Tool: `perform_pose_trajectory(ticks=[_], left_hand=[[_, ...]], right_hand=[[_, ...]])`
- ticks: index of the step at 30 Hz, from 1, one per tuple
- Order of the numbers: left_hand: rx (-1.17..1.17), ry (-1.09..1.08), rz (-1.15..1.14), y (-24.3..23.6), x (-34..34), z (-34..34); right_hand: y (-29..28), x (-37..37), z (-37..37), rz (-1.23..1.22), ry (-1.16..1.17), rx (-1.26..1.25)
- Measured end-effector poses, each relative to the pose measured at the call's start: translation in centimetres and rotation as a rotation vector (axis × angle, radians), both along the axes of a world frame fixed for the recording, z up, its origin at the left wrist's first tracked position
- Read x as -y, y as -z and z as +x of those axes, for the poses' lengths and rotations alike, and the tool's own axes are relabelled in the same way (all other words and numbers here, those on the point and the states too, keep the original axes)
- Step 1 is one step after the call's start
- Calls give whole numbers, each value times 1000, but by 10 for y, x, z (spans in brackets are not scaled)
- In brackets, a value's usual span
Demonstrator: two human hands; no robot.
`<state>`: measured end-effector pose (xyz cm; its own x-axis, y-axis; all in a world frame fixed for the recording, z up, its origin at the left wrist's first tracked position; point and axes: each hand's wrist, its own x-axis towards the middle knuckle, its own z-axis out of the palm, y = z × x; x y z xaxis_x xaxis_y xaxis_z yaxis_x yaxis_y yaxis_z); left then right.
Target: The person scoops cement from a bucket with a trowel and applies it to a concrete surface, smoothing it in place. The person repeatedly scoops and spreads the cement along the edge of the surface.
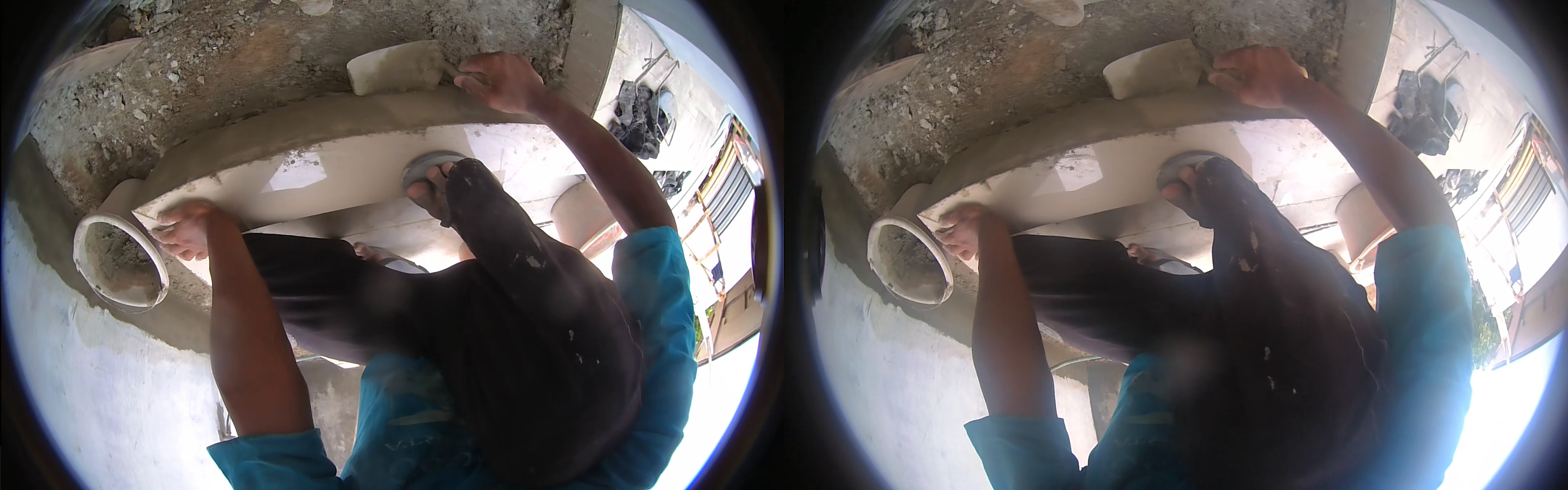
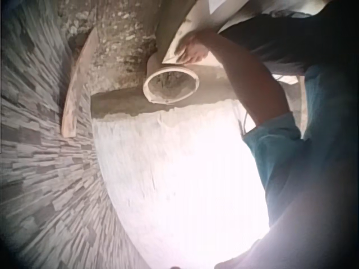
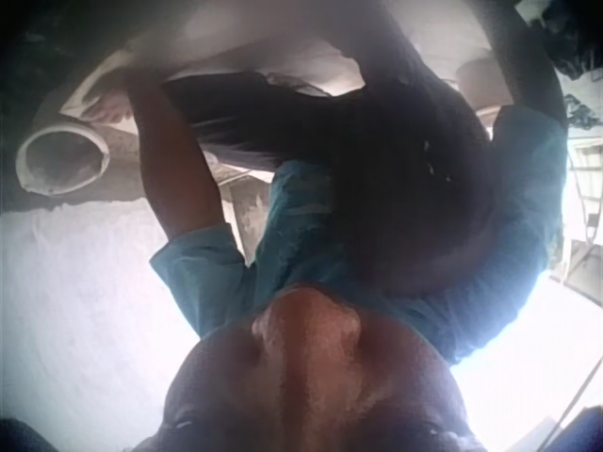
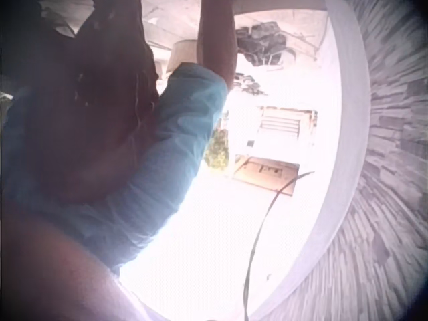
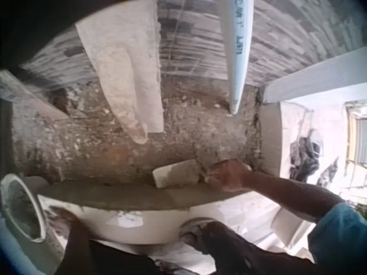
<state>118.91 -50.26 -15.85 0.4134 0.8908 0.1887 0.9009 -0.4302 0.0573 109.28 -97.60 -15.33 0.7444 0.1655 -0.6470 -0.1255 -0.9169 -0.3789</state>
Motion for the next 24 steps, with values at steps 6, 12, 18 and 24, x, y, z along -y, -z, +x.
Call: perform_pose_trajectory(ticks=[6, 12, 18, 24], left_hand=[[-13, 14, -41, 14, 5, -3], [-22, -12, -61, 12, 3, -3], [-12, 10, -30, -5, 4, 1], [-13, -10, -42, 10, 6, -3]], right_hand=[[-36, 9, -11, 2, 5, -70], [-71, 18, -17, 22, -4, -42], [-76, 32, 1, 99, 43, -151], [-10, 53, 3, -76, 55, -143]])
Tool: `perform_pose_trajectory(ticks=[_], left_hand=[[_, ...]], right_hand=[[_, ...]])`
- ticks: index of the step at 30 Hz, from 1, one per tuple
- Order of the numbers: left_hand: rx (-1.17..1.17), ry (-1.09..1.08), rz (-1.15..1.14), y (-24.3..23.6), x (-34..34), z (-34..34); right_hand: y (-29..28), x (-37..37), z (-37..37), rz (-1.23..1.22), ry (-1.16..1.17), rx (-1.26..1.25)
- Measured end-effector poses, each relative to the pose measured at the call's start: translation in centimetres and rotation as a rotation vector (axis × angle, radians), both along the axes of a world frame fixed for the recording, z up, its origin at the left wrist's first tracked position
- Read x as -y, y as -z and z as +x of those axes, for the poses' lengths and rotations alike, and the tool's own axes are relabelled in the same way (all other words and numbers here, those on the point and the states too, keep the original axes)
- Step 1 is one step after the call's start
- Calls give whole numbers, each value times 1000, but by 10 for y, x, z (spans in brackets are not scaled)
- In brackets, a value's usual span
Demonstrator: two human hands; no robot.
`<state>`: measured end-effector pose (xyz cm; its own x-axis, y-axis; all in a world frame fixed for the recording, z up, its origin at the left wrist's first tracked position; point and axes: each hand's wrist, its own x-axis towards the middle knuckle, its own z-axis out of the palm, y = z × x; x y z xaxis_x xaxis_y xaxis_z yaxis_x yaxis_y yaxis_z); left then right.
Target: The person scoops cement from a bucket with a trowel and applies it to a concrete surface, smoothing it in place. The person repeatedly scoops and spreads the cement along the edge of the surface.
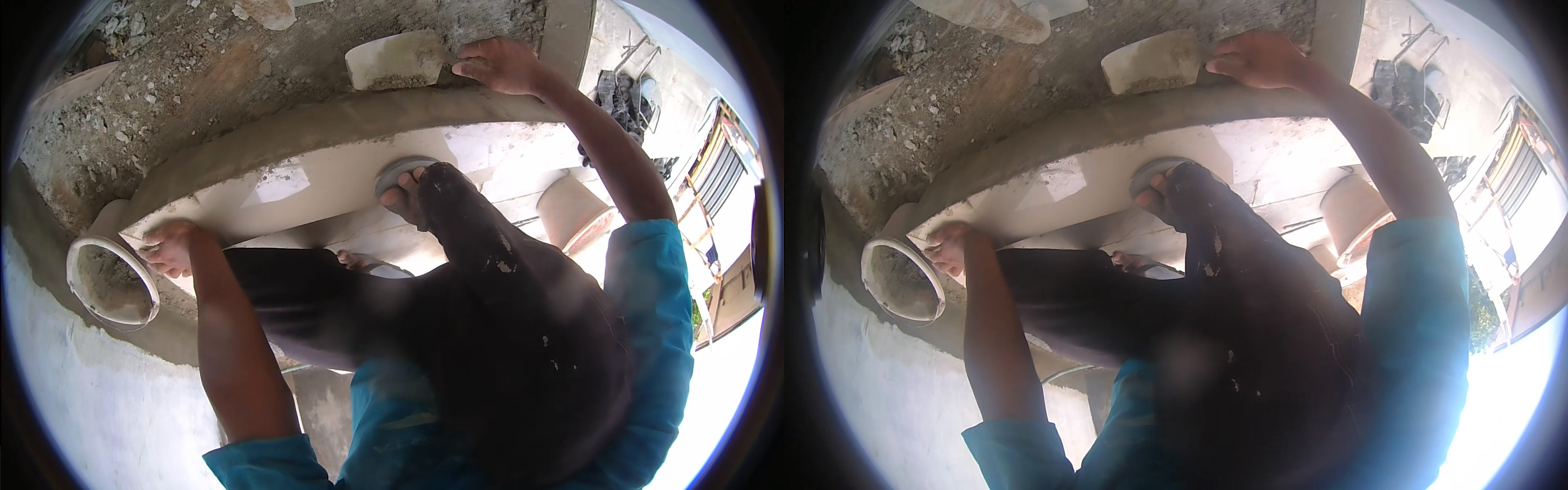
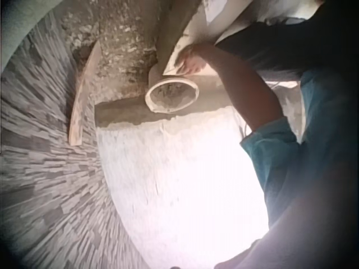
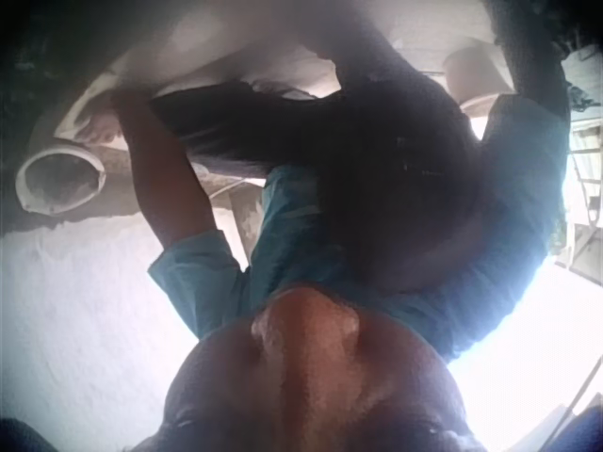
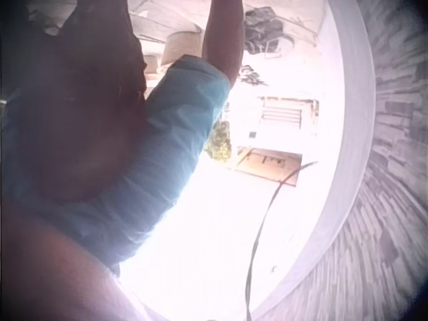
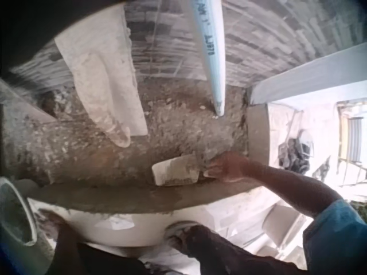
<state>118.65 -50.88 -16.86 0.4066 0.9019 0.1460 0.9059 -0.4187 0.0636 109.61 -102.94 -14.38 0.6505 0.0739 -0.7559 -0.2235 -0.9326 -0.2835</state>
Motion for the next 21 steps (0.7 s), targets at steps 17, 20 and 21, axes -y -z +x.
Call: perform_pose_trajectory(ticks=[17, 20, 21], left_hand=[[-6, 6, 39, 5, -10, -1], [4, 20, 27, 3, -8, 0], [2, 13, 38, 4, -11, 1]], right_hand=[[-38, 13, -39, 7, -45, 19], [-54, 18, -42, 47, -23, 19], [-61, 21, -35, 61, -11, -52]])
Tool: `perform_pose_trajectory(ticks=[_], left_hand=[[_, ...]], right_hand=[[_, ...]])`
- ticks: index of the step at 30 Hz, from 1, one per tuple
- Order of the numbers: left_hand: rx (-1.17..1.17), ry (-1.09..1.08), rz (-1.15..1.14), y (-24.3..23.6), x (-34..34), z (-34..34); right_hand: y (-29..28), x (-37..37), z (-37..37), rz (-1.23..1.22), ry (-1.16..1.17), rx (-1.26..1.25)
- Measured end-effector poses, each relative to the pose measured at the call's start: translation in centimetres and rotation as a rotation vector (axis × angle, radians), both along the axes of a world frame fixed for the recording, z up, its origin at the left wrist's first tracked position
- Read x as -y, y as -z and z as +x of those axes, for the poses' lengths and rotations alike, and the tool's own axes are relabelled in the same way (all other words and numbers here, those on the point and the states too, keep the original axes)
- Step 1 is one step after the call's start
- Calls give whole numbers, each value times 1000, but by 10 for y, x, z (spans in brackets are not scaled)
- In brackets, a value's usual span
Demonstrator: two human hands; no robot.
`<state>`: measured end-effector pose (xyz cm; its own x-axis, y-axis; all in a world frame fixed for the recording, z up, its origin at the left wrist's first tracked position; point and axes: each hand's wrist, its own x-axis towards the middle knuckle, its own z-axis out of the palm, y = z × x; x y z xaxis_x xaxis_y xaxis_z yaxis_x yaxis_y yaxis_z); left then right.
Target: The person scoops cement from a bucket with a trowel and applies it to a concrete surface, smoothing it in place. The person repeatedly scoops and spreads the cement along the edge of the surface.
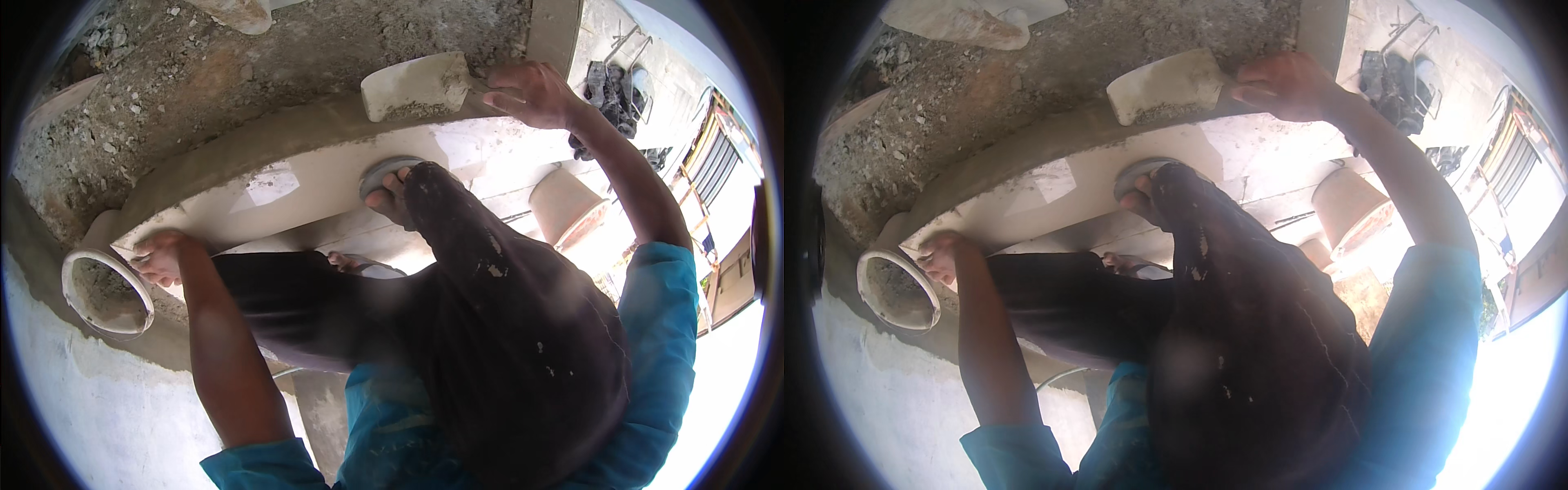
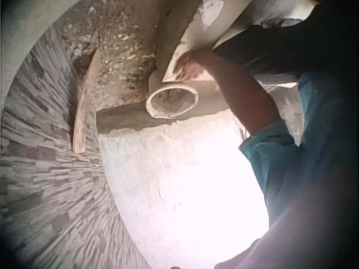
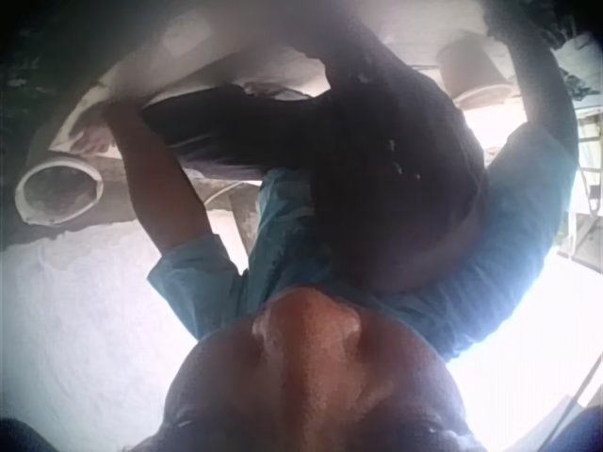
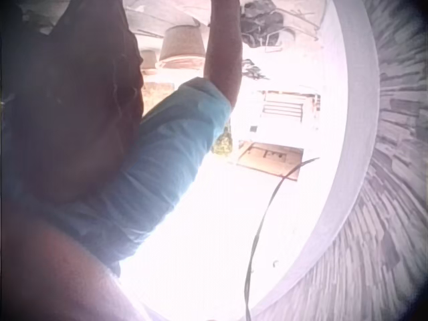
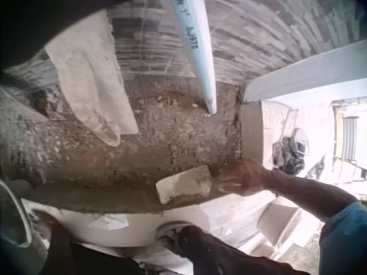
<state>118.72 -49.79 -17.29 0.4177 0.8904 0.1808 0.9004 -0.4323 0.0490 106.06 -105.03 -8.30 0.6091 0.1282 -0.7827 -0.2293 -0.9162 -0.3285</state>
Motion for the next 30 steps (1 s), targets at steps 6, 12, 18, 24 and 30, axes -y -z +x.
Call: perform_pose_trajectory(ticks=[6, 12, 18, 24, 30], left_hand=[[19, -7, 3, -3, 1, 1], [38, 18, -15, 7, -6, -1], [15, 58, 12, 4, -13, -2], [40, 56, 3, 3, -12, -3], [50, 27, -24, 3, -3, -2]], right_hand=[[16, 14, 22, -90, -19, -51], [55, 26, -10, -192, -74, 133], [22, 21, -19, -137, -74, 119], [-14, 28, -11, -89, 34, 49], [-30, 62, -26, -374, 52, 83]])
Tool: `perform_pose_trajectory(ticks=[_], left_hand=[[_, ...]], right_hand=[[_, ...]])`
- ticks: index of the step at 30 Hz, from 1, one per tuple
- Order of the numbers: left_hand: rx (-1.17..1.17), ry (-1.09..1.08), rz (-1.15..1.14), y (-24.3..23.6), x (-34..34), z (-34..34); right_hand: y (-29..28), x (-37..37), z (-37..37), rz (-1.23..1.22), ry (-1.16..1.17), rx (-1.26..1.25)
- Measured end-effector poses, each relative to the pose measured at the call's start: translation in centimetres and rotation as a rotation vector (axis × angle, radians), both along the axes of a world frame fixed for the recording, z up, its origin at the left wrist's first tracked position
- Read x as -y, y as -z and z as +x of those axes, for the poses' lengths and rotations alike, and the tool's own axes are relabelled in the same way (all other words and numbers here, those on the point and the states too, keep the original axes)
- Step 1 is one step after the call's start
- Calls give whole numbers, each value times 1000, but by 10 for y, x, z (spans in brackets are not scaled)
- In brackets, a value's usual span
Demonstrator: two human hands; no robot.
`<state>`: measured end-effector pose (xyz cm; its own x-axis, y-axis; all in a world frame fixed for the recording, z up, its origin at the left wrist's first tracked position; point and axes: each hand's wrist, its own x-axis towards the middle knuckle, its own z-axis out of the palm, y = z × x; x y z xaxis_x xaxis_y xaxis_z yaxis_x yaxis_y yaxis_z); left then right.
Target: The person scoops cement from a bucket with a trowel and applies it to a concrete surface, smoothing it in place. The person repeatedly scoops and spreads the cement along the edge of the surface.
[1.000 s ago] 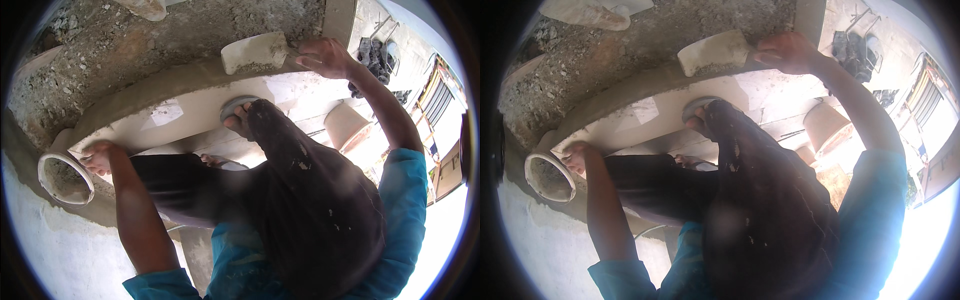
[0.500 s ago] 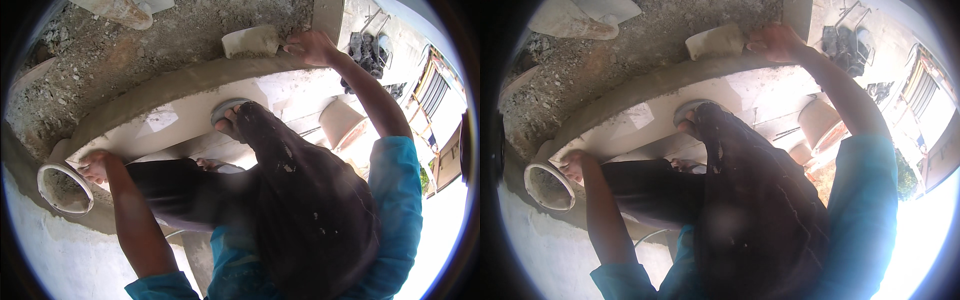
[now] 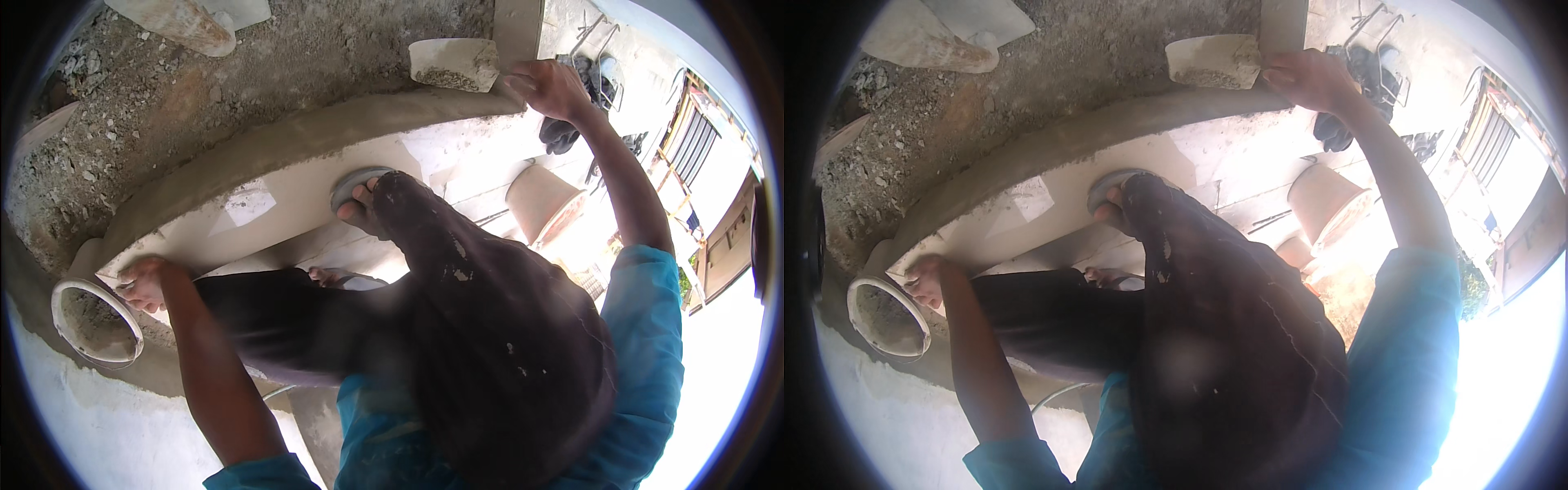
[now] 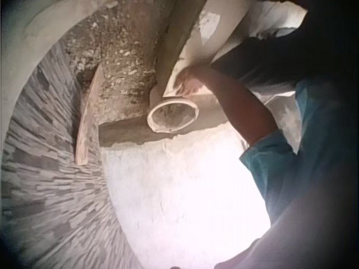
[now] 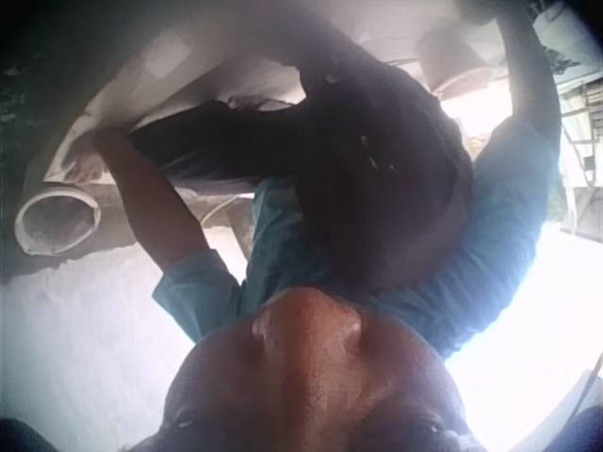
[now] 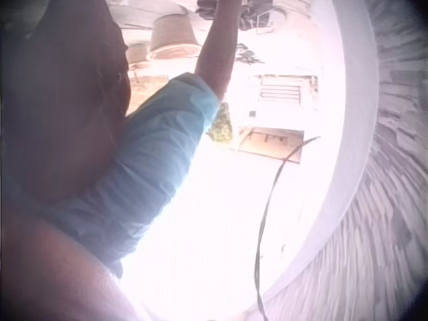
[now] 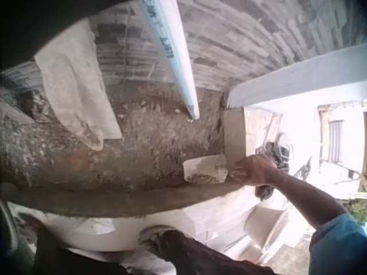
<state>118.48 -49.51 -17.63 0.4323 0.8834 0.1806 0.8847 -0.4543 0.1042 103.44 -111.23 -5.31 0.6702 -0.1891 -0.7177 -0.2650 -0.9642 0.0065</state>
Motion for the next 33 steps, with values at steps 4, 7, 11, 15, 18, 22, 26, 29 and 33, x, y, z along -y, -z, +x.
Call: perform_pose_trajectory(ticks=[4, 7, 11, 15, 18, 22, 26, 29, 33], left_hand=[[-4, -18, -7, -6, 1, 1], [-21, -17, -9, -1, -4, 0], [-37, -24, 12, 9, -13, 0], [-36, -33, -6, -1, -6, 2], [-33, -10, 2, -4, -7, 1], [-37, 10, -9, 4, -2, -1], [-21, -18, -36, -8, 7, 3], [-15, -36, 3, -20, 2, 4], [-36, -4, 40, -13, 0, -3]], right_hand=[[-9, 4, 5, -154, -24, -119], [-2, 2, -3, -191, -26, -162], [6, -13, -8, -195, -18, -153], [7, -20, -7, -140, -33, -133], [2, -30, -2, -91, -25, -138], [-19, -46, 8, -18, -43, -152], [-30, -54, 20, 45, -46, -105], [-25, -65, 42, 189, 35, -113], [-19, -128, 101, 592, 138, -183]])
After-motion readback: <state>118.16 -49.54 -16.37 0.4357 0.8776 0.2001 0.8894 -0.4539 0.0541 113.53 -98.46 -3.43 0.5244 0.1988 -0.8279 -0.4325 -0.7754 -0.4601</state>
